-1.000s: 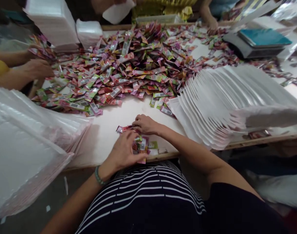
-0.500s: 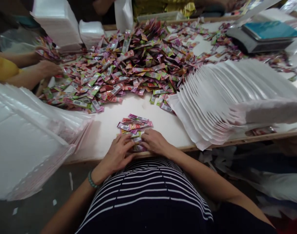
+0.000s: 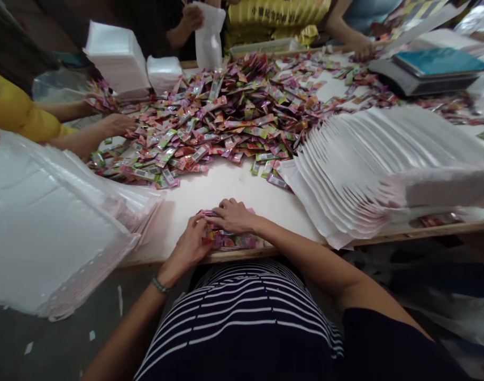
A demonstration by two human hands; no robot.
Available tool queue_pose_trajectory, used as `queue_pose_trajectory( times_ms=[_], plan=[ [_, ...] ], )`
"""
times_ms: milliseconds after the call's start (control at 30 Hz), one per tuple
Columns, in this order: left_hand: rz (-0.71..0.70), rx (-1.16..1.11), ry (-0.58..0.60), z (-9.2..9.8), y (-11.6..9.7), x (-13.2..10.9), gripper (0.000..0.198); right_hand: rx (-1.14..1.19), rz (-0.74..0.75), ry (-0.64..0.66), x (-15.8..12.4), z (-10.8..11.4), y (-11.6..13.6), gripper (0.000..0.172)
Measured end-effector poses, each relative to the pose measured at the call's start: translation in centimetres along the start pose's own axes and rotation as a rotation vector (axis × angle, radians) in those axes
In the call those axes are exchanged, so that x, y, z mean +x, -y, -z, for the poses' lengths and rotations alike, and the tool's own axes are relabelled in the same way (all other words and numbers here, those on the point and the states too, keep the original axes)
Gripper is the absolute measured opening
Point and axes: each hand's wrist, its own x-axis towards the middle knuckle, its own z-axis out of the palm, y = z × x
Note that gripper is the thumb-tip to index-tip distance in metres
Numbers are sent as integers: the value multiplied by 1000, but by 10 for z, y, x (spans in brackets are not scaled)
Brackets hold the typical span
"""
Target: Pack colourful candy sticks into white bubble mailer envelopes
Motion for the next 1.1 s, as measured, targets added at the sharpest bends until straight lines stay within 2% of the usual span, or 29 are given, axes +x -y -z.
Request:
queue_pose_trajectory(
  times_ms=[100,167,233,300,367,433,533,600,667,700,767,800,867,933,1033,1100],
  plan=[
    [50,16,-54,0,-1,5,90,41,-28,74,-26,-6,13,77],
    [36,53,14,2,-3,11,84,22,3,88,-41,-7,11,94],
    [18,71,82,1,-8,19,67,-16,13,90,-49,-9,3,94],
    [20,52,94,-3,-16,28,55,-46,-5,89,-52,-13,-7,87],
    [25,12,73,-9,-25,37,52,-67,-25,79,-53,-18,-17,85],
    [33,-21,59,-14,-33,40,50,-76,-34,46,-55,-22,-22,92],
    [43,-18,26,-7,-45,25,57,-101,-19,-20,-61,-29,-22,103],
    [-47,24,-31,15,-55,-1,59,-133,-22,-59,-64,-34,-20,95],
    [-208,75,-116,50,-66,-35,47,-162,-38,-96,-64,-39,-17,80],
    [-214,129,-227,72,-70,-51,39,-168,-41,-115,-62,-41,-17,73],
    [-95,375,-493,115,-72,-81,31,-157,-23,-155,-56,-45,-16,63],
    [-26,517,-523,135,-69,-92,32,-141,0,-175,-53,-46,-15,59],
    [91,742,-449,165,-55,-105,40,-98,58,-212,-46,-49,-14,54],
    [133,862,-322,183,-38,-107,47,-61,93,-245,-42,-50,-14,53],
    [133,932,-227,192,-21,-102,46,-12,55,-289,-38,-51,-15,54],
    [137,953,-196,194,-20,-98,43,14,1,-313,-38,-50,-17,53]
  ],
)
